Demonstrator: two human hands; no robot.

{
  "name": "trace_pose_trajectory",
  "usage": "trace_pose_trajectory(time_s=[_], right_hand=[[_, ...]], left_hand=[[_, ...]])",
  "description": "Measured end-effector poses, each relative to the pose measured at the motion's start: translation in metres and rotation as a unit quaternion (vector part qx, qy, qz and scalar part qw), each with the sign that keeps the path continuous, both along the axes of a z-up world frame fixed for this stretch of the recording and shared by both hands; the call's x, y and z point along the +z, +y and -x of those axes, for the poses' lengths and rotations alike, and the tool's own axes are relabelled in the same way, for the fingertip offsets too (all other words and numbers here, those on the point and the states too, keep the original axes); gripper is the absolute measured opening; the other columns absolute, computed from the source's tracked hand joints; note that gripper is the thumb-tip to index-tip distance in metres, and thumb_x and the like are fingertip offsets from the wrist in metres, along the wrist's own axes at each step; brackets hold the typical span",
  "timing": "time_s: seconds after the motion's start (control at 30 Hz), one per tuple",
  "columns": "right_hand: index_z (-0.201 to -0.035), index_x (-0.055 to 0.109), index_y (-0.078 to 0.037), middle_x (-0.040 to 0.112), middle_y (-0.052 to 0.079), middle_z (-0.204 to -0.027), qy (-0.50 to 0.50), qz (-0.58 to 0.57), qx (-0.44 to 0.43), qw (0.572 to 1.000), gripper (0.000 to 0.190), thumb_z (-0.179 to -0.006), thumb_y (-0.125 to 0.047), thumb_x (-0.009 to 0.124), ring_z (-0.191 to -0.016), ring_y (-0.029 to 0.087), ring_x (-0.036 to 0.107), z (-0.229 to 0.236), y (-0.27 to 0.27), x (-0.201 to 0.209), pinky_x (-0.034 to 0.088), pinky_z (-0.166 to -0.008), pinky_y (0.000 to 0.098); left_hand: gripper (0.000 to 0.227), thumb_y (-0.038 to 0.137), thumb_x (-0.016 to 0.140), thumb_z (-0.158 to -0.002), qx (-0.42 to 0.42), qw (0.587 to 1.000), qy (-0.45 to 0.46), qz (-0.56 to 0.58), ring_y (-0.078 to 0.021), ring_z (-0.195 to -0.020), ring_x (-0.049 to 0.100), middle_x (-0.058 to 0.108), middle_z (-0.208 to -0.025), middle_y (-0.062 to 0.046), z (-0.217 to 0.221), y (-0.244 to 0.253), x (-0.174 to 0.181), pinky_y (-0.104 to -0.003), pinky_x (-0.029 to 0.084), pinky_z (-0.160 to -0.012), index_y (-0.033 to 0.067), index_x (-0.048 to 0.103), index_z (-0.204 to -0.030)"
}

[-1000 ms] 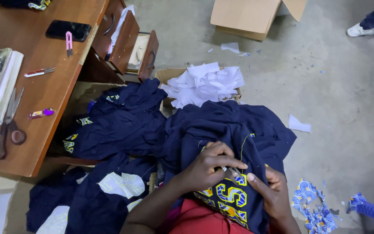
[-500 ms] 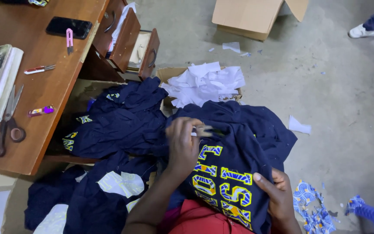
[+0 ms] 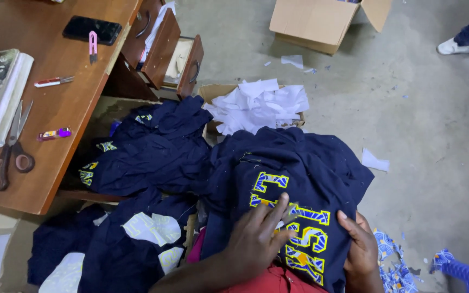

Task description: The person is manually removing the white stabilizer backing from the inside of an embroidered navy blue sweatshirt using their fingers.

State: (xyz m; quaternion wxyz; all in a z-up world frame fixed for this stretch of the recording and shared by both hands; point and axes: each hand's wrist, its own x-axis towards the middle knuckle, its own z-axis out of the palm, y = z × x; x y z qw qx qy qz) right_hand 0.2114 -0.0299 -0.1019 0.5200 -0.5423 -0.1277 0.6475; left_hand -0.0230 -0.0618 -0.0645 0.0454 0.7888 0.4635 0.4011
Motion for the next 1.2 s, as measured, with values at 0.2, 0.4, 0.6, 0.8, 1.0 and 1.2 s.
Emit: trace_pose_trajectory(time_s=[0.2, 0.4, 0.6, 0.8, 1.0, 1.2], right_hand=[[-0.123, 0.067, 0.007, 0.074, 0.031, -0.105, 0.011, -0.048, -0.006, 0.999, 0.035, -0.095, -0.012, 0.061, -0.085, 0.045, 0.072, -0.010, -0.008, -0.024, 0.060, -0.080, 0.0545], [-0.120, 0.069, 0.008, 0.076, 0.030, -0.101, -0.014, -0.059, -0.001, 0.998, 0.034, -0.094, -0.012, 0.063, -0.081, 0.042, 0.073, 0.002, -0.012, -0.009, 0.061, -0.076, 0.0504], [-0.112, 0.070, 0.011, 0.077, 0.029, -0.101, -0.043, -0.082, -0.003, 0.996, 0.032, -0.092, -0.014, 0.066, -0.081, 0.040, 0.074, 0.001, -0.015, 0.000, 0.061, -0.075, 0.0482], [-0.114, 0.069, 0.012, 0.076, 0.030, -0.102, -0.042, -0.083, 0.001, 0.996, 0.033, -0.092, -0.012, 0.064, -0.082, 0.041, 0.073, 0.002, -0.013, 0.006, 0.061, -0.075, 0.0493], [-0.125, 0.066, 0.004, 0.074, 0.027, -0.109, -0.025, -0.019, -0.039, 0.999, 0.035, -0.096, -0.016, 0.061, -0.090, 0.041, 0.071, -0.011, -0.007, -0.015, 0.059, -0.084, 0.0520], [-0.159, 0.038, 0.000, 0.045, 0.023, -0.157, 0.122, 0.152, 0.035, 0.980, 0.074, -0.103, -0.047, 0.024, -0.141, 0.045, 0.041, -0.009, -0.004, -0.014, 0.029, -0.124, 0.0636]], left_hand=[[0.056, 0.004, 0.071, -0.103, -0.114, 0.983, -0.074, 0.126, -0.0325, -0.102, 0.067, 0.060, -0.117, -0.019, -0.007, -0.001, -0.006, -0.044, 0.059, -0.083, -0.0022, 0.048, -0.154], [0.056, 0.017, 0.067, -0.109, -0.084, 0.993, 0.025, 0.083, -0.0293, -0.107, 0.068, 0.061, -0.122, -0.015, -0.011, 0.001, -0.013, -0.040, 0.058, -0.071, -0.0086, 0.047, -0.154], [0.051, 0.019, 0.066, -0.113, -0.084, 0.991, 0.100, -0.028, -0.0254, -0.090, 0.072, 0.066, -0.122, -0.020, -0.010, 0.007, -0.002, -0.035, 0.059, -0.073, -0.0133, 0.051, -0.150], [0.044, 0.015, 0.063, -0.116, -0.090, 0.983, 0.138, -0.086, -0.0180, -0.066, 0.062, 0.061, -0.097, -0.009, -0.010, 0.011, -0.008, -0.034, 0.054, -0.056, -0.0130, 0.054, -0.149], [0.058, 0.030, 0.074, -0.108, -0.095, 0.995, 0.035, -0.023, -0.0225, -0.073, 0.067, 0.069, -0.106, -0.015, -0.008, 0.004, -0.026, -0.035, 0.055, -0.060, -0.0098, 0.056, -0.146], [0.038, 0.024, 0.070, -0.106, -0.036, 0.993, -0.080, 0.081, -0.0279, -0.096, 0.072, 0.072, -0.112, -0.013, -0.007, 0.000, -0.026, -0.042, 0.060, -0.073, 0.0006, 0.061, -0.135]])
